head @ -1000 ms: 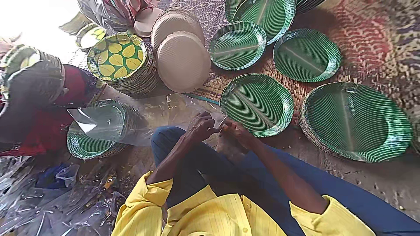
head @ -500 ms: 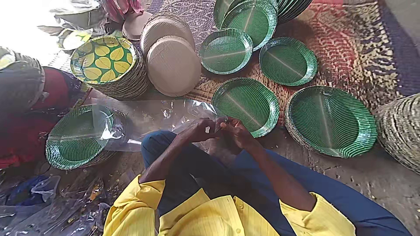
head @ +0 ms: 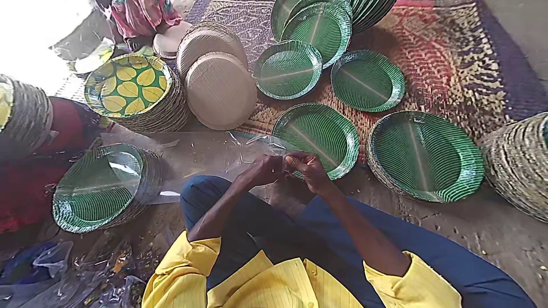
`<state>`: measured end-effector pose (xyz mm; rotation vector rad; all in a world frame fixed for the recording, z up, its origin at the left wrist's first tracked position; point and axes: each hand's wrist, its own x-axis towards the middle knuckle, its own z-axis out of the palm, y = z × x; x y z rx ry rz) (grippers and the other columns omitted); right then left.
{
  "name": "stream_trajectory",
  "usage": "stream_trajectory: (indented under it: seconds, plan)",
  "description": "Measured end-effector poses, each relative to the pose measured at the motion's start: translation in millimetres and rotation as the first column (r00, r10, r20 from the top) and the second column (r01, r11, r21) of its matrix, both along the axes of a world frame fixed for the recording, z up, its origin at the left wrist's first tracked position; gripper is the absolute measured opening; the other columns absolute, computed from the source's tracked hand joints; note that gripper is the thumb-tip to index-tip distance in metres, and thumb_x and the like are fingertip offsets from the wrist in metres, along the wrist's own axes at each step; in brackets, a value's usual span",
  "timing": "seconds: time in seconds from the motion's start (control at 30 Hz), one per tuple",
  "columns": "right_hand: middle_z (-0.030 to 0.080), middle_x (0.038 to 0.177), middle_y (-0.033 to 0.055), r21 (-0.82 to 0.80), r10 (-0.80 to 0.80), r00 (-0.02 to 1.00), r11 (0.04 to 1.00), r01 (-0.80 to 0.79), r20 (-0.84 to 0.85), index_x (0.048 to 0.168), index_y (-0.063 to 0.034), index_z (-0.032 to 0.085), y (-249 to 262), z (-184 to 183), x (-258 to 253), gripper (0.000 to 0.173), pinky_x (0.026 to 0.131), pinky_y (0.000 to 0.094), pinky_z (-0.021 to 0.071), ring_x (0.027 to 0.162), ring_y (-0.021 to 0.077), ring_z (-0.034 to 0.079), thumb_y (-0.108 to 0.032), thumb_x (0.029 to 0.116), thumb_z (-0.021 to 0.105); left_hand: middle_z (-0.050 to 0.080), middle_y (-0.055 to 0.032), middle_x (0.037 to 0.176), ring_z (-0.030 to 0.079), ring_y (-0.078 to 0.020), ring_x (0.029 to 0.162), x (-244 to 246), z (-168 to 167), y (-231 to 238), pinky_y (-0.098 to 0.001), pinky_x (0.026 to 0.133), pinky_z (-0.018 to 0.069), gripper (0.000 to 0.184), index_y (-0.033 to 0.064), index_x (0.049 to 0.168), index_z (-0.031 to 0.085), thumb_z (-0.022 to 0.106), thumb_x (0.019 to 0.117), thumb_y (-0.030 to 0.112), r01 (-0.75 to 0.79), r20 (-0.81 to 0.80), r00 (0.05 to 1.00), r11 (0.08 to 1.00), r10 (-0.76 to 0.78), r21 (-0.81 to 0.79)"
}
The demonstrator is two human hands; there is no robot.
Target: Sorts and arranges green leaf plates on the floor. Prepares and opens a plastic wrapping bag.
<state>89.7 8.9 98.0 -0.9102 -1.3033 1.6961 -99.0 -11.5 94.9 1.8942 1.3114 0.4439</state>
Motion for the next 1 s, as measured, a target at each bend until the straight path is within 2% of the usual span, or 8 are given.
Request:
stream_trajectory:
  seconds: [0.07,0.23,0.47,0.6,0.67,0.73,0.87,1.0]
  plan:
    - [0.072,0.076,-0.0012,-0.033,-0.052,0.999,0.998,0.052,0.011,0.092,-0.001,0.074,2.0,-0.1,0.8,0.017,0.07,0.0228,0.0586,0.069,0.0055,0.067,0.006,0.0974,0.059,0.072,-0.017,0.092,0.07,-0.0267,0.087,2.0,-0.9,-2.7,-0.0482,0.086,0.0548,0.028,-0.0059,0.102,0.07,0.065,0.0987,0.022,0.025,0.015,1.0,0.999,-0.025,0.036]
    - [0.068,0.07,0.0006,-0.166,-0.22,0.974,0.964,0.209,-0.056,0.089,-0.0023,0.069,11.7,3.0,9.6,0.021,0.065,0.0246,0.0584,0.062,0.0086,0.065,0.001,0.1028,0.054,0.072,-0.0199,0.1,0.07,-0.0334,0.096,3.9,-3.9,-8.5,-0.0534,0.091,0.053,0.03,-0.0059,0.11,0.069,0.061,0.1015,0.022,0.09,-0.073,0.994,0.994,-0.085,0.068]
    - [0.065,0.067,0.002,-0.292,-0.322,0.932,0.919,0.266,-0.165,0.083,-0.0064,0.063,17.8,5.6,15.4,0.027,0.062,0.026,0.0578,0.059,0.0106,0.064,-0.006,0.1065,0.05,0.07,-0.0227,0.104,0.068,-0.0385,0.102,11.4,-17.0,-15.3,-0.0552,0.097,0.0483,0.034,-0.0046,0.113,0.068,0.061,0.1014,0.026,0.056,-0.275,0.961,0.98,-0.002,0.19]
    - [0.064,0.066,0.0007,-0.316,-0.365,0.913,0.901,0.297,-0.184,0.083,-0.0083,0.062,18.5,5.1,15.0,0.027,0.06,0.0252,0.0572,0.058,0.0094,0.063,-0.008,0.1068,0.051,0.071,-0.0231,0.106,0.068,-0.0388,0.103,17.5,-15.6,-23.3,-0.0541,0.096,0.0493,0.031,-0.0032,0.112,0.07,0.057,0.1028,0.023,0.068,-0.29,0.957,0.971,0.001,0.229]
    - [0.064,0.066,0.0006,-0.325,-0.389,0.903,0.891,0.317,-0.183,0.085,-0.0081,0.063,20.1,6.3,18.0,0.025,0.061,0.0258,0.0575,0.058,0.0095,0.062,-0.009,0.1069,0.051,0.073,-0.0204,0.102,0.07,-0.0374,0.1,17.1,-17.5,-27.3,-0.0541,0.092,0.0519,0.03,-0.0007,0.106,0.073,0.054,0.1029,0.022,0.103,-0.32,0.948,0.951,-0.005,0.292]
    - [0.063,0.066,0.0003,-0.329,-0.406,0.897,0.883,0.334,-0.178,0.086,-0.0083,0.063,23.3,7.1,21.6,0.024,0.061,0.0259,0.057,0.058,0.0098,0.062,-0.01,0.107,0.052,0.073,-0.0189,0.093,0.072,-0.0367,0.092,15.8,-21.8,-29.7,-0.0539,0.087,0.0537,0.027,-0.0004,0.098,0.073,0.054,0.1007,0.018,0.12,-0.304,0.953,0.918,0.001,0.378]
    - [0.062,0.065,-0.0005,-0.346,-0.431,0.882,0.87,0.35,-0.192,0.086,-0.0091,0.061,28.4,7.0,25.9,0.024,0.06,0.0254,0.0564,0.056,0.0094,0.061,-0.012,0.1078,0.051,0.073,-0.0161,0.085,0.073,-0.0332,0.085,12.3,-24.9,-31.1,-0.0504,0.082,0.0562,0.022,0.0001,0.09,0.074,0.057,0.0979,0.012,0.087,-0.178,0.984,0.866,0.002,0.492]
    - [0.062,0.068,-0.002,-0.344,-0.436,0.882,0.868,0.359,-0.18,0.088,-0.0117,0.061,31.0,4.1,29.6,0.023,0.058,0.0232,0.0548,0.058,0.008,0.061,-0.017,0.1086,0.051,0.073,-0.0129,0.085,0.072,-0.0264,0.084,10.2,-16.4,-31.5,-0.0401,0.086,0.0571,0.016,0.0016,0.091,0.075,0.062,0.0958,0.008,0.028,-0.028,1.0,0.816,-0.014,0.577]
